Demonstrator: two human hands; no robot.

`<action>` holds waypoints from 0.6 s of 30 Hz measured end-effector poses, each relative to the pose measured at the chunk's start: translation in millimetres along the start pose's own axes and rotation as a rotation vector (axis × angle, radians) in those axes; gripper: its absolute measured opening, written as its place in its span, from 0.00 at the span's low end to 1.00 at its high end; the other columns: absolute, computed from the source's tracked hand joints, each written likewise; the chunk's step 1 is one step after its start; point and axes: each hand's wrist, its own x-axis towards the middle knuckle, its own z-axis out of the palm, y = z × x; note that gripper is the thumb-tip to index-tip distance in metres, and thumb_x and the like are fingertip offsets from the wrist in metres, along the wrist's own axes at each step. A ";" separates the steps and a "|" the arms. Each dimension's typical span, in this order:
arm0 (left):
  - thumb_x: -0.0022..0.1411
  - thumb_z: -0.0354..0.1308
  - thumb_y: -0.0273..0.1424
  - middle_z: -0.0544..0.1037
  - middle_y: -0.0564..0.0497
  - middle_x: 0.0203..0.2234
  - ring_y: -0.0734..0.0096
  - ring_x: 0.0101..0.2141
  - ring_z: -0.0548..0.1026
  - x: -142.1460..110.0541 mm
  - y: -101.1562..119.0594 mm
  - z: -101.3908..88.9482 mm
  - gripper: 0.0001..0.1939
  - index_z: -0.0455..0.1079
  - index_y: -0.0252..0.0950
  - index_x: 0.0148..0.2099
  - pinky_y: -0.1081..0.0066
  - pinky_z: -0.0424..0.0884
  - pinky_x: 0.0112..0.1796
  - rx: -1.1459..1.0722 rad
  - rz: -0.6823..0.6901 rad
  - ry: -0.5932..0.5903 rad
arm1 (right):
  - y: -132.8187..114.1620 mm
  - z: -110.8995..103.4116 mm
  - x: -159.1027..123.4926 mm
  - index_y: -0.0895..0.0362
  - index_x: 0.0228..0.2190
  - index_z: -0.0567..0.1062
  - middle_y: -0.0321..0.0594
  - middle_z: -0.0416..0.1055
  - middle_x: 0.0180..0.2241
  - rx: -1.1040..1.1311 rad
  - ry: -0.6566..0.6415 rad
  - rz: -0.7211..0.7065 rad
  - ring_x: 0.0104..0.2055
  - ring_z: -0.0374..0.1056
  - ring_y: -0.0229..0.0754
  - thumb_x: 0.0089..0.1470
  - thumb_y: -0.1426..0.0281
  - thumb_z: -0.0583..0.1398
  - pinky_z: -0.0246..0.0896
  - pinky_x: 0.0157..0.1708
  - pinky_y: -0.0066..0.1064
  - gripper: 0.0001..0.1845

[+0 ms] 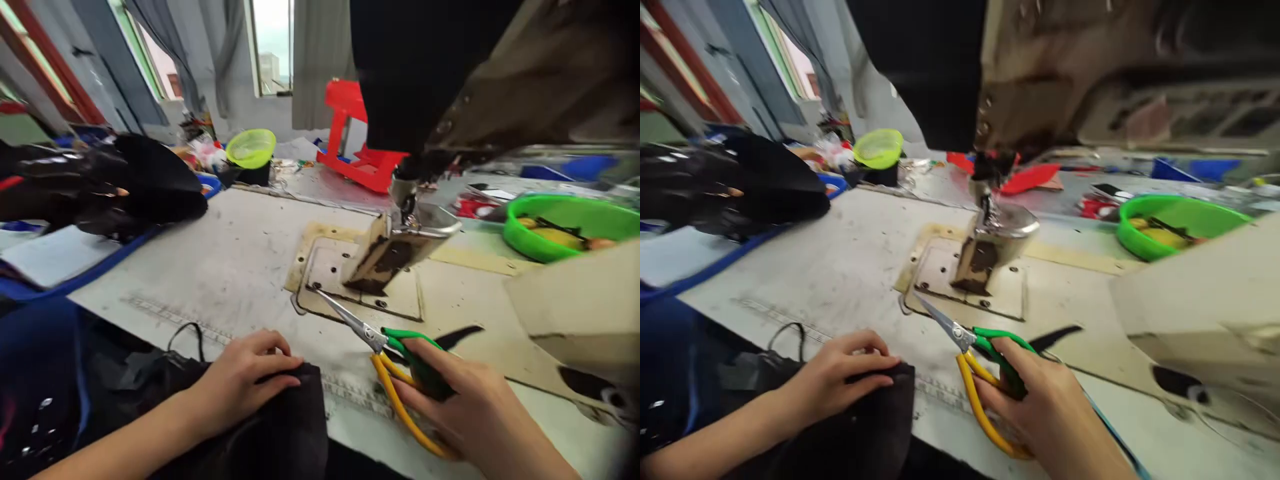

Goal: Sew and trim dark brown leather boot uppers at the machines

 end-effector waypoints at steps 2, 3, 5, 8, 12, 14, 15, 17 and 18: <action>0.70 0.57 0.31 0.76 0.50 0.40 0.71 0.38 0.76 0.9 -3.4 -2.2 0.12 0.74 0.45 0.53 0.73 0.69 0.38 0.007 0.021 -0.008 | 6.3 -23.7 -6.0 0.53 0.40 0.71 0.29 0.70 0.21 -0.100 -0.144 -0.110 0.17 0.63 0.36 0.59 0.66 0.59 0.53 0.18 0.26 0.06; 0.70 0.56 0.29 0.76 0.51 0.40 0.72 0.37 0.75 1.5 -3.5 -2.7 0.13 0.74 0.46 0.54 0.74 0.68 0.37 0.012 0.033 -0.021 | 7.0 -31.7 -7.8 0.53 0.37 0.70 0.30 0.69 0.22 -0.136 -0.220 -0.163 0.18 0.61 0.36 0.59 0.68 0.59 0.51 0.19 0.27 0.03; 0.71 0.55 0.27 0.75 0.52 0.39 0.74 0.36 0.74 2.5 -0.7 -3.5 0.14 0.72 0.46 0.54 0.75 0.67 0.35 -0.003 0.052 -0.043 | 5.0 -40.7 -8.2 0.53 0.31 0.66 0.32 0.67 0.25 -0.197 -0.320 -0.198 0.22 0.61 0.37 0.57 0.68 0.60 0.49 0.22 0.29 0.06; 0.72 0.52 0.26 0.74 0.54 0.35 0.76 0.35 0.74 4.5 6.1 -5.8 0.09 0.72 0.43 0.48 0.76 0.66 0.35 -0.039 0.009 -0.096 | -0.2 -41.8 -1.6 0.53 0.29 0.63 0.32 0.65 0.26 -0.199 -0.455 -0.169 0.25 0.59 0.38 0.54 0.66 0.64 0.47 0.25 0.30 0.13; 0.73 0.50 0.26 0.73 0.56 0.35 0.77 0.34 0.73 8.6 10.0 -8.9 0.08 0.68 0.40 0.42 0.76 0.65 0.35 -0.050 -0.055 -0.183 | -2.4 -36.4 14.7 0.52 0.29 0.61 0.29 0.61 0.25 -0.164 -0.565 -0.166 0.23 0.50 0.36 0.52 0.71 0.63 0.40 0.24 0.31 0.13; 0.73 0.48 0.26 0.72 0.56 0.34 0.77 0.33 0.72 9.9 10.6 -9.4 0.08 0.67 0.40 0.42 0.76 0.64 0.34 -0.045 -0.063 -0.188 | -2.0 -34.5 23.0 0.52 0.29 0.60 0.28 0.59 0.25 -0.139 -0.619 -0.169 0.23 0.47 0.36 0.52 0.72 0.62 0.38 0.24 0.31 0.12; 0.73 0.48 0.25 0.72 0.56 0.34 0.77 0.33 0.71 10.4 11.0 -9.4 0.08 0.66 0.40 0.42 0.76 0.64 0.34 -0.046 -0.064 -0.186 | -1.8 -34.0 26.9 0.52 0.29 0.60 0.28 0.59 0.25 -0.129 -0.645 -0.167 0.23 0.45 0.36 0.52 0.72 0.62 0.37 0.24 0.32 0.13; 0.73 0.46 0.24 0.71 0.56 0.34 0.77 0.32 0.70 11.1 12.2 -9.4 0.08 0.64 0.40 0.43 0.76 0.63 0.33 -0.046 -0.056 -0.178 | -1.2 -33.8 33.9 0.52 0.29 0.59 0.27 0.58 0.25 -0.110 -0.702 -0.162 0.23 0.42 0.36 0.52 0.71 0.62 0.35 0.24 0.32 0.14; 0.73 0.45 0.24 0.71 0.56 0.34 0.76 0.32 0.70 11.4 12.9 -9.4 0.09 0.64 0.40 0.43 0.75 0.63 0.33 -0.045 -0.049 -0.173 | -0.7 -34.1 37.0 0.52 0.29 0.58 0.27 0.57 0.25 -0.099 -0.737 -0.157 0.23 0.41 0.36 0.52 0.70 0.62 0.34 0.24 0.32 0.15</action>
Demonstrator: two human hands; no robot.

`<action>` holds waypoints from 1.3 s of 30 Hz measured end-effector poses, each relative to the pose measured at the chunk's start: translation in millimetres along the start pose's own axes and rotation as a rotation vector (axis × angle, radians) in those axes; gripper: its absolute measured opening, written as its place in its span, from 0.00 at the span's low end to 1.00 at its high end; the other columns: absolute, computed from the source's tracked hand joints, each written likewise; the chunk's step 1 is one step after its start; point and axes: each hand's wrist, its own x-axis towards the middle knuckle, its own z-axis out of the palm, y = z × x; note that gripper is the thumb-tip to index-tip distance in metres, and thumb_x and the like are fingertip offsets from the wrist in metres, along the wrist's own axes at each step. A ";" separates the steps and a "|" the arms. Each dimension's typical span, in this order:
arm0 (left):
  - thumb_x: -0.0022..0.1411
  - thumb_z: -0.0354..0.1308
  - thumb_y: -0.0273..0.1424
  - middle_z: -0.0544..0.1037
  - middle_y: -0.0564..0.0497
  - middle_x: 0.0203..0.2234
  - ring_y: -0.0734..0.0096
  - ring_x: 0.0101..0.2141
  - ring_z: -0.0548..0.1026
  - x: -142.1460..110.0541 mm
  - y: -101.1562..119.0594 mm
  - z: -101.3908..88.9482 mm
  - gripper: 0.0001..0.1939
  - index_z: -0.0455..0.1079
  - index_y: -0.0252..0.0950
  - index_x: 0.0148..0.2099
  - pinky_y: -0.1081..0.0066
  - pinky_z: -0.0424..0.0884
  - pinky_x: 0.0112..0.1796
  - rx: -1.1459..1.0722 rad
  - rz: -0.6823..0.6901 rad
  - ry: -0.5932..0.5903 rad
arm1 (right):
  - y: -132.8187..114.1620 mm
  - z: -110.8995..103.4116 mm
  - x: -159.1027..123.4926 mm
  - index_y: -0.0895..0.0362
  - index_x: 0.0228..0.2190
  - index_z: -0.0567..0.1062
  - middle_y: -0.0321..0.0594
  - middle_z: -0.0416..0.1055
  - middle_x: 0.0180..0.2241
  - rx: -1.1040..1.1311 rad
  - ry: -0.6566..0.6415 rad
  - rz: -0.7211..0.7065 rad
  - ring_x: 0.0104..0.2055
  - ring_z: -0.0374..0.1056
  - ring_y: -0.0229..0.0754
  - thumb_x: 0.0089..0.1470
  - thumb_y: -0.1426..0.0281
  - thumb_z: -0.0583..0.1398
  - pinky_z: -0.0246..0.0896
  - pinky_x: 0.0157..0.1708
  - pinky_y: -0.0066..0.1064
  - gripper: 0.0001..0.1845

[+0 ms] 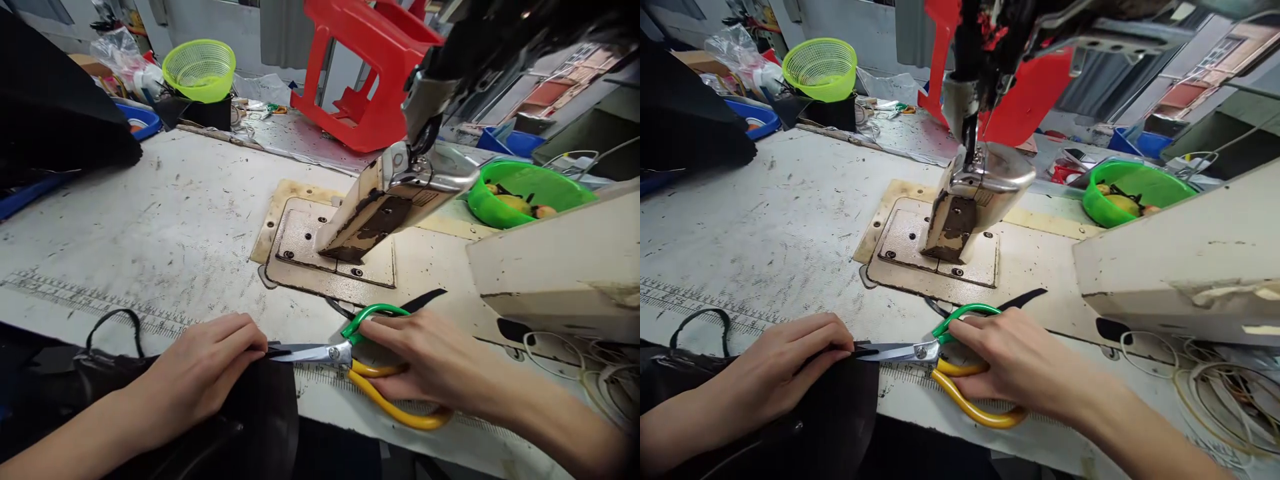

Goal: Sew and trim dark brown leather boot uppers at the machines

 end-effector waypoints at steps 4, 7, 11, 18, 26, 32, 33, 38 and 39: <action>0.73 0.44 0.23 0.70 0.56 0.34 0.76 0.32 0.69 1.8 2.8 -1.4 0.10 0.63 0.40 0.42 0.75 0.62 0.33 -0.004 0.001 0.009 | 6.6 -7.0 3.2 0.52 0.28 0.55 0.26 0.52 0.23 0.055 -0.088 -0.012 0.23 0.40 0.35 0.51 0.72 0.61 0.34 0.23 0.31 0.17; 0.72 0.44 0.23 0.70 0.56 0.34 0.76 0.33 0.69 3.7 3.7 -3.6 0.09 0.63 0.40 0.42 0.76 0.62 0.33 -0.054 -0.033 0.002 | 10.7 -9.8 2.9 0.52 0.27 0.54 0.26 0.52 0.23 0.091 -0.098 -0.041 0.22 0.41 0.35 0.51 0.76 0.59 0.35 0.23 0.31 0.17; 0.73 0.46 0.24 0.71 0.57 0.35 0.78 0.33 0.69 5.7 3.1 -5.2 0.08 0.64 0.40 0.41 0.77 0.62 0.33 -0.153 -0.098 -0.041 | 5.7 -14.0 8.1 0.52 0.27 0.53 0.26 0.52 0.23 0.137 -0.130 -0.042 0.22 0.40 0.35 0.53 0.74 0.60 0.36 0.22 0.30 0.17; 0.72 0.47 0.25 0.72 0.57 0.34 0.77 0.34 0.69 6.1 2.3 -6.6 0.08 0.65 0.39 0.40 0.77 0.62 0.34 -0.201 -0.133 -0.009 | -3.9 -21.2 16.9 0.52 0.26 0.52 0.27 0.51 0.23 0.176 -0.199 -0.042 0.23 0.38 0.36 0.59 0.69 0.60 0.37 0.23 0.30 0.20; 0.69 0.51 0.29 0.73 0.56 0.31 0.75 0.30 0.67 10.8 4.4 -16.9 0.07 0.69 0.39 0.38 0.75 0.60 0.30 -0.356 -0.264 -0.057 | -18.9 -13.8 19.8 0.52 0.28 0.58 0.27 0.56 0.21 0.138 -0.195 0.015 0.21 0.44 0.36 0.56 0.66 0.61 0.40 0.23 0.29 0.14; 0.69 0.54 0.36 0.71 0.56 0.30 0.76 0.27 0.65 11.7 5.5 -22.3 0.09 0.70 0.38 0.37 0.74 0.60 0.28 -0.566 -0.379 -0.069 | -30.7 -8.5 28.0 0.51 0.30 0.60 0.27 0.59 0.23 0.005 -0.099 -0.059 0.21 0.45 0.36 0.58 0.66 0.60 0.38 0.23 0.30 0.12; 0.68 0.55 0.36 0.71 0.56 0.30 0.77 0.27 0.65 12.4 5.2 -23.2 0.10 0.71 0.37 0.37 0.74 0.60 0.28 -0.593 -0.383 -0.070 | -32.1 -7.6 29.6 0.51 0.30 0.60 0.28 0.61 0.24 -0.014 -0.092 -0.073 0.21 0.47 0.36 0.58 0.66 0.60 0.39 0.24 0.30 0.12; 0.67 0.58 0.38 0.68 0.57 0.28 0.79 0.26 0.64 17.7 0.7 -27.7 0.11 0.69 0.36 0.37 0.78 0.61 0.26 -0.808 -0.401 -0.036 | -36.3 -1.6 36.9 0.51 0.30 0.59 0.27 0.61 0.25 -0.094 -0.029 -0.141 0.21 0.51 0.36 0.58 0.67 0.61 0.39 0.24 0.31 0.12; 0.67 0.59 0.39 0.67 0.57 0.27 0.79 0.26 0.65 18.7 -0.9 -28.3 0.11 0.69 0.35 0.37 0.79 0.62 0.25 -0.851 -0.406 -0.049 | -36.0 -0.4 37.6 0.51 0.31 0.59 0.27 0.60 0.25 -0.119 -0.008 -0.152 0.21 0.52 0.36 0.57 0.68 0.60 0.40 0.23 0.31 0.12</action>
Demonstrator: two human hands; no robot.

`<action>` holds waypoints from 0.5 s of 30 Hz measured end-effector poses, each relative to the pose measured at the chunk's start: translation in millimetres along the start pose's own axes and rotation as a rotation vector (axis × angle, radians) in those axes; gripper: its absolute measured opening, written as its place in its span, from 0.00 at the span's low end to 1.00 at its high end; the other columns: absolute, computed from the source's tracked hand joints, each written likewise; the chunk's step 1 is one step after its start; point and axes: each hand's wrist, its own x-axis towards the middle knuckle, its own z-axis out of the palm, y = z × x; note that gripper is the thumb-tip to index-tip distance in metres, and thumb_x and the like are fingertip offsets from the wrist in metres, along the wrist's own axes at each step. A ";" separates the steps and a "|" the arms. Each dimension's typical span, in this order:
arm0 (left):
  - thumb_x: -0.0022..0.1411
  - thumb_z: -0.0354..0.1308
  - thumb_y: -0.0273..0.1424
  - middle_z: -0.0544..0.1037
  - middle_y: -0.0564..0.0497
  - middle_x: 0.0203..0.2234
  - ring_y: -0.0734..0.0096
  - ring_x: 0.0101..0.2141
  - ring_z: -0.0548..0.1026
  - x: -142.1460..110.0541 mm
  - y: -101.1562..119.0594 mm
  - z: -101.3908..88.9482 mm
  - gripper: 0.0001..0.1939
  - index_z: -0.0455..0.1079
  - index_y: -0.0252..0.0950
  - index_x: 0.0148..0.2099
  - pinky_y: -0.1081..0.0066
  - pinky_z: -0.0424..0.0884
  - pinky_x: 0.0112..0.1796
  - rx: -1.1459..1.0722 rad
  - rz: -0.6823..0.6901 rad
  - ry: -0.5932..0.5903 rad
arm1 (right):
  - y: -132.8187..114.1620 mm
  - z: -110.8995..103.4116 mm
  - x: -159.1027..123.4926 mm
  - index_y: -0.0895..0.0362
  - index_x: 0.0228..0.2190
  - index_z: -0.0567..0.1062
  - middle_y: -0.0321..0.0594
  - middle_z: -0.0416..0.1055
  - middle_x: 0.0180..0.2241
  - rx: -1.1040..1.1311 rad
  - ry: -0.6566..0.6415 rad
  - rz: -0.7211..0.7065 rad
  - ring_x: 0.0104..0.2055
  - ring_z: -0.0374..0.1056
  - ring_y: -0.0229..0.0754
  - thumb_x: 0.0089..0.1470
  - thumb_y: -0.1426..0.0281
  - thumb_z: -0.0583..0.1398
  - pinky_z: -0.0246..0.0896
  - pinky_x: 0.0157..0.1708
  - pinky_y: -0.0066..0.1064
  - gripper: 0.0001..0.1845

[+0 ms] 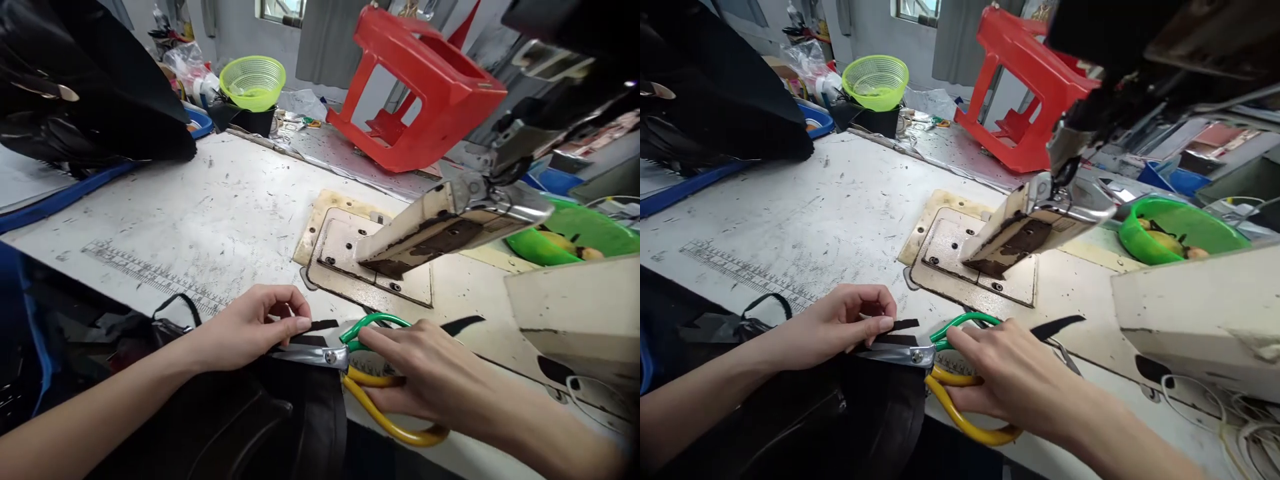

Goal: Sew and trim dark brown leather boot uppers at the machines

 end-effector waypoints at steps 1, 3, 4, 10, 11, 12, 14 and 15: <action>0.67 0.59 0.39 0.67 0.57 0.26 0.79 0.26 0.65 1.2 -0.2 -1.5 0.12 0.68 0.35 0.38 0.79 0.63 0.24 -0.031 -0.008 -0.015 | 0.8 1.1 0.1 0.51 0.31 0.59 0.27 0.60 0.25 -0.027 0.017 -0.013 0.21 0.53 0.36 0.57 0.69 0.60 0.40 0.23 0.31 0.11; 0.66 0.59 0.40 0.67 0.57 0.25 0.78 0.26 0.67 3.0 -0.9 -4.2 0.12 0.68 0.35 0.38 0.80 0.65 0.24 -0.084 -0.013 -0.030 | 3.6 1.6 -1.7 0.51 0.31 0.60 0.27 0.59 0.24 -0.077 0.043 -0.046 0.20 0.54 0.37 0.58 0.69 0.59 0.41 0.23 0.32 0.10; 0.66 0.59 0.39 0.67 0.57 0.25 0.77 0.26 0.68 3.6 -1.1 -5.3 0.12 0.68 0.35 0.38 0.80 0.66 0.25 -0.111 -0.008 -0.032 | 5.0 0.8 -3.4 0.51 0.32 0.60 0.27 0.59 0.24 -0.096 0.050 -0.058 0.20 0.55 0.37 0.59 0.68 0.59 0.42 0.23 0.32 0.10; 0.64 0.62 0.37 0.69 0.56 0.26 0.77 0.27 0.71 4.2 -0.6 -8.0 0.11 0.70 0.34 0.38 0.79 0.68 0.26 -0.151 0.024 -0.096 | 3.1 -13.8 -6.1 0.52 0.32 0.62 0.28 0.61 0.23 -0.142 0.062 -0.093 0.18 0.56 0.37 0.61 0.65 0.59 0.48 0.20 0.30 0.10; 0.64 0.62 0.36 0.70 0.56 0.27 0.77 0.27 0.71 4.4 -0.7 -7.9 0.10 0.70 0.34 0.38 0.78 0.68 0.26 -0.158 0.036 -0.105 | 1.3 -15.1 -3.6 0.52 0.32 0.62 0.28 0.62 0.22 -0.142 0.068 -0.110 0.17 0.56 0.37 0.63 0.64 0.58 0.48 0.19 0.30 0.10; 0.64 0.62 0.35 0.70 0.55 0.27 0.77 0.27 0.71 4.7 -1.0 -7.8 0.09 0.70 0.34 0.37 0.78 0.68 0.26 -0.172 0.045 -0.112 | -0.3 -15.6 -0.5 0.52 0.32 0.62 0.28 0.62 0.22 -0.142 0.076 -0.125 0.16 0.56 0.37 0.64 0.63 0.57 0.48 0.19 0.30 0.10; 0.64 0.62 0.34 0.70 0.55 0.27 0.78 0.26 0.71 5.6 -1.8 -7.8 0.09 0.69 0.33 0.36 0.78 0.69 0.27 -0.221 0.061 -0.119 | -2.7 -14.8 5.7 0.52 0.32 0.62 0.28 0.62 0.21 -0.137 0.110 -0.160 0.16 0.58 0.37 0.67 0.63 0.54 0.47 0.18 0.30 0.10; 0.63 0.62 0.35 0.70 0.56 0.26 0.78 0.26 0.71 6.1 -2.3 -8.0 0.10 0.69 0.33 0.36 0.77 0.70 0.28 -0.253 0.071 -0.115 | -3.4 -14.2 8.4 0.52 0.32 0.62 0.29 0.62 0.21 -0.133 0.113 -0.171 0.16 0.58 0.37 0.67 0.63 0.53 0.47 0.17 0.30 0.10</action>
